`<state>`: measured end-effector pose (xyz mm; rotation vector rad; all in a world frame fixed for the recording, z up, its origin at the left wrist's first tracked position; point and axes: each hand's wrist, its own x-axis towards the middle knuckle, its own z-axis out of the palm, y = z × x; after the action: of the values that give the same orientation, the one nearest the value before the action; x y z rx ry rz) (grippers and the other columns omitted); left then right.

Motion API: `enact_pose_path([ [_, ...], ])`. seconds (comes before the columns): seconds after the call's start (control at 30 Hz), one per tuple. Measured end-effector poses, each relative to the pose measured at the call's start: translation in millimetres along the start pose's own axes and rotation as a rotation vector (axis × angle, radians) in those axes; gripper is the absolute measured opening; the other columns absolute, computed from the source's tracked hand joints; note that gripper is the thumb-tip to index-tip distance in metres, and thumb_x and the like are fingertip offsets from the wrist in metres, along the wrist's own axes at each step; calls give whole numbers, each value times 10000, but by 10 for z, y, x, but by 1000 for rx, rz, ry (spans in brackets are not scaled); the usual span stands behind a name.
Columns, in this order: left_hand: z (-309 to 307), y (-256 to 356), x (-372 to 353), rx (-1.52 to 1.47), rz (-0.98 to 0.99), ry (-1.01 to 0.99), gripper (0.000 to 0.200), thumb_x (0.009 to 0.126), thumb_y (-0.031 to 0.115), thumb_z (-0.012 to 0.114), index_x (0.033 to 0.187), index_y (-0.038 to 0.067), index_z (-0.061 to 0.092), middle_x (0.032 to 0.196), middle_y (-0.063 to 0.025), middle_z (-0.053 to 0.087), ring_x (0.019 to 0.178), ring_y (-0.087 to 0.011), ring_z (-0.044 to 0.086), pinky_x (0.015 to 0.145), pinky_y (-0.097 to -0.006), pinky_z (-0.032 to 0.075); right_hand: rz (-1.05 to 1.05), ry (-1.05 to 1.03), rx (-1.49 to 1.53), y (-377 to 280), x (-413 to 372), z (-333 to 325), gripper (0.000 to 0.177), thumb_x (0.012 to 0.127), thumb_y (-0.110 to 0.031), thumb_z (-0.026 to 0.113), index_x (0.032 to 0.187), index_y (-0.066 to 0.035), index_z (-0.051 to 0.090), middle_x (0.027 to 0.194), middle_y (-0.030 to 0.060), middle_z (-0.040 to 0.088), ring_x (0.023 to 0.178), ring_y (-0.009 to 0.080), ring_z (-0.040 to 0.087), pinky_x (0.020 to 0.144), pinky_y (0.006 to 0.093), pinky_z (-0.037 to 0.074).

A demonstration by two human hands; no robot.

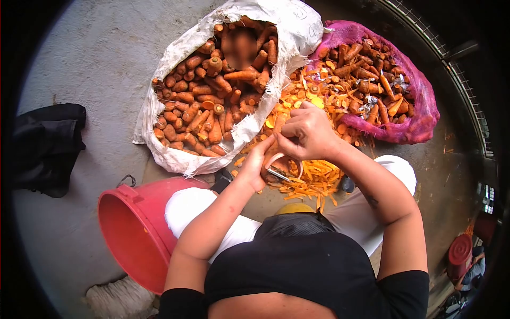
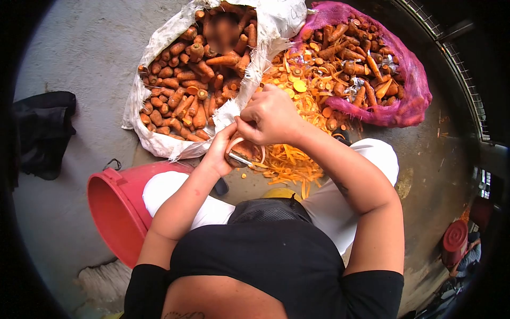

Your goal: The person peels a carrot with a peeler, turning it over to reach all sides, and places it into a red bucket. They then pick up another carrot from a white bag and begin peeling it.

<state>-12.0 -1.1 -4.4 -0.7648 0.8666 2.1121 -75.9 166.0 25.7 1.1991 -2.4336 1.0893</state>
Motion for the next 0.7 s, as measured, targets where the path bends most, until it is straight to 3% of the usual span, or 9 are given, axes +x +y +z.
enact_pose_path([
  [0.13,-21,-1,16,-61,18,-88,361,994,313,361,1123,19,525,978,-116,639,822,-222,666,694,-373,574,1,10,7,14,-22,18,279,684,-184,621,464,-121,462,485,12,485,501,209,462,524,351,324],
  [0.23,66,3,-63,-48,25,-59,356,992,302,358,1107,10,527,961,-121,638,805,-222,667,689,-368,574,-19,3,84,8,-21,36,265,673,-190,615,471,-119,459,493,15,489,512,214,482,526,351,333],
  [0.33,140,4,-162,1,41,-27,347,991,287,353,1095,7,529,952,-122,638,795,-222,667,689,-367,575,-4,-18,97,0,-25,59,205,654,-241,607,478,-152,556,492,34,515,503,244,525,546,357,405],
  [0.7,184,20,-289,7,69,7,354,996,292,323,1099,28,535,918,-119,642,786,-214,660,648,-359,574,-16,8,134,14,-21,118,248,663,-242,595,457,-134,508,475,45,487,475,250,503,510,365,372],
])
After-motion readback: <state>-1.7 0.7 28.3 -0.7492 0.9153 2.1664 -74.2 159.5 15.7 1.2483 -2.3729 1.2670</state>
